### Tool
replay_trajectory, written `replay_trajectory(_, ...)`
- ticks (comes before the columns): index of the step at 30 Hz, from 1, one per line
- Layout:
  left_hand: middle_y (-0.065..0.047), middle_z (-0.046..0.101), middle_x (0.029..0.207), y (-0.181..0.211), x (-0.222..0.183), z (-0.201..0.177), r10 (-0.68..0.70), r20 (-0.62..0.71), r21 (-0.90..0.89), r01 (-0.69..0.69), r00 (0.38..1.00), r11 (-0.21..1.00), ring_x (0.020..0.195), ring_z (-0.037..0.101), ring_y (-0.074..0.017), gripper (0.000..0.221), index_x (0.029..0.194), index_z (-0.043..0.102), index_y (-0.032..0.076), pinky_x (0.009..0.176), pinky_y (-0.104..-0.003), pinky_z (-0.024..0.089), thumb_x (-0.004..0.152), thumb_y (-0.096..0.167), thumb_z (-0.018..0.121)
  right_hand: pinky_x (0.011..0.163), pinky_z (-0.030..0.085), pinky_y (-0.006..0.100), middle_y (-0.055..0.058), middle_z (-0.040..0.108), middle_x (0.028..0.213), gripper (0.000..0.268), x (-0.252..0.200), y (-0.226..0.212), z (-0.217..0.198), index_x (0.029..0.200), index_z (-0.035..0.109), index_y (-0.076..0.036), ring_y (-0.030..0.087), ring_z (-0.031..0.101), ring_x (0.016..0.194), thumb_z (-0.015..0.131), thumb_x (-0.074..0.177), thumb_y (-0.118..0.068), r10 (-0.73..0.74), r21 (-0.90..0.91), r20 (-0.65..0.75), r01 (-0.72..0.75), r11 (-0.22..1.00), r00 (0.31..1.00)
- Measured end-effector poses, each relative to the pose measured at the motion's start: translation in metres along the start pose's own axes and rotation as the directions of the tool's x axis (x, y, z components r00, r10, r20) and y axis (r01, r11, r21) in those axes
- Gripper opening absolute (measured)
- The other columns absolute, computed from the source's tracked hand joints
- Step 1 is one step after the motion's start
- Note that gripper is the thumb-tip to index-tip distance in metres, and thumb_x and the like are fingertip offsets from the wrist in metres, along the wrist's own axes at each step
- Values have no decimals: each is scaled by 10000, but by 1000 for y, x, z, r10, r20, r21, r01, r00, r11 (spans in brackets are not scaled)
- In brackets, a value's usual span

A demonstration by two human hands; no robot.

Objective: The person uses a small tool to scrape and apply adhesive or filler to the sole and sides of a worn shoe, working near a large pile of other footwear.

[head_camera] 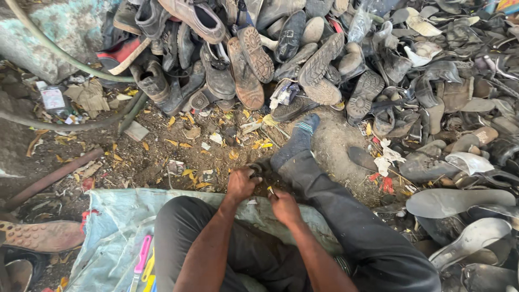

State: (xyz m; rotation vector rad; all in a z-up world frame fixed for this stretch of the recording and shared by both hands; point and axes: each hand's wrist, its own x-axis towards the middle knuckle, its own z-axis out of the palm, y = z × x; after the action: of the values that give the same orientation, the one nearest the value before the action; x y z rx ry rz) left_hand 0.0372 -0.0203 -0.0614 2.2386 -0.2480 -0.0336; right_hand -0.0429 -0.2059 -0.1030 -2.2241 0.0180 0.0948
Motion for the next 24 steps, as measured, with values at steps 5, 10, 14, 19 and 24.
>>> replay_trajectory(5,-182,737,896,-4,1,1,26,-39,-94,-30,999,995,768,717,-336,275,897,771,21,734,-448,567,732,235,824,448,324,308,-6,531,629,297,-29,4,-2,1233,726,-78,104,410,498,655,1014,-264,441,553,266,-511,659,857)
replay_trajectory(10,-175,720,847,-12,8,6,48,-47,-49,-50,998,998,740,706,-321,280,850,753,8,722,-443,564,732,247,842,352,202,304,-22,427,560,308,-23,-15,-9,1260,693,-180,106,276,377,629,972,-268,539,703,477,-669,240,694)
replay_trajectory(14,-170,721,856,-11,5,5,9,-17,-30,-10,1000,999,737,704,-317,294,849,753,11,707,-439,556,751,275,836,398,267,270,-39,502,625,293,-10,-24,7,1219,682,-53,69,368,457,635,1045,-283,492,593,294,-560,579,820)
replay_trajectory(19,-155,761,922,-9,5,1,-213,101,-172,228,972,958,774,729,-310,296,1013,777,112,717,-414,572,766,275,764,429,290,296,-41,456,609,272,-50,-34,15,1151,754,-32,84,391,477,620,1011,-222,415,674,266,-476,565,870)
replay_trajectory(24,-185,745,947,-20,7,10,26,-46,-124,-32,999,992,835,724,-322,330,985,784,61,756,-409,564,749,291,793,452,285,354,23,467,587,249,-26,-43,10,1111,761,-81,161,373,470,615,981,-235,534,566,250,-569,596,808)
